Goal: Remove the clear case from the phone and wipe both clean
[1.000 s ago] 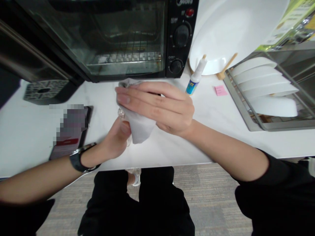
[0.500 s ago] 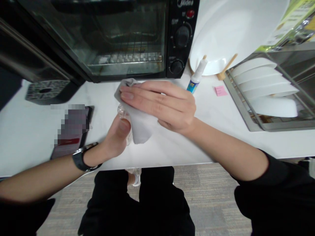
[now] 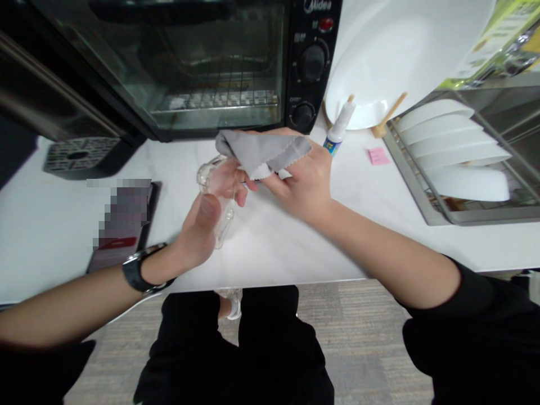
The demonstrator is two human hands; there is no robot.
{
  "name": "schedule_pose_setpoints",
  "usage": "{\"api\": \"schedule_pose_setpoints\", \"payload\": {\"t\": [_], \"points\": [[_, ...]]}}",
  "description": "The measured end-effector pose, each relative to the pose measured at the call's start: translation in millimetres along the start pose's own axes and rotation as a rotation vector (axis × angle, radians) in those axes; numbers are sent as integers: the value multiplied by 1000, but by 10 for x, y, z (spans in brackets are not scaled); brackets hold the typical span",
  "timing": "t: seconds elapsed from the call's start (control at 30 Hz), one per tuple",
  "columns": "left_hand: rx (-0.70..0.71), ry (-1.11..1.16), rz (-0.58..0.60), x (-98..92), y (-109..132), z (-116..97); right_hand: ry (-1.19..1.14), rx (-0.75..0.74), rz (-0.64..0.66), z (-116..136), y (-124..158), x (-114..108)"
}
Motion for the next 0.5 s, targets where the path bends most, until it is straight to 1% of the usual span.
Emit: {"api": "schedule_pose_setpoints", "payload": {"t": [0.07, 0.27, 0.33, 0.4, 0.5], "points": [[4, -15, 5, -3, -7, -1, -12, 5, 18, 43, -21, -2], [-1, -42, 13, 2, -16, -10, -105, 47, 152, 143, -112, 10], [-6, -41, 10, 3, -15, -17, -143, -1, 150, 161, -121, 8], [-3, -47, 22, 15, -19, -38, -151, -67, 111, 186, -122, -8], [8, -6, 57, 52, -37, -86, -142, -83, 79, 231, -127, -27]]}}
Point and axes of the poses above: each hand's wrist, its own y-axis away from the middle knuckle, its own x-axis out of the palm, z = x × y, the point moved 6 cm from there along -y, towards the middle knuckle, and after that the axes turned 15 degrees about z, right-handed, at the moved point
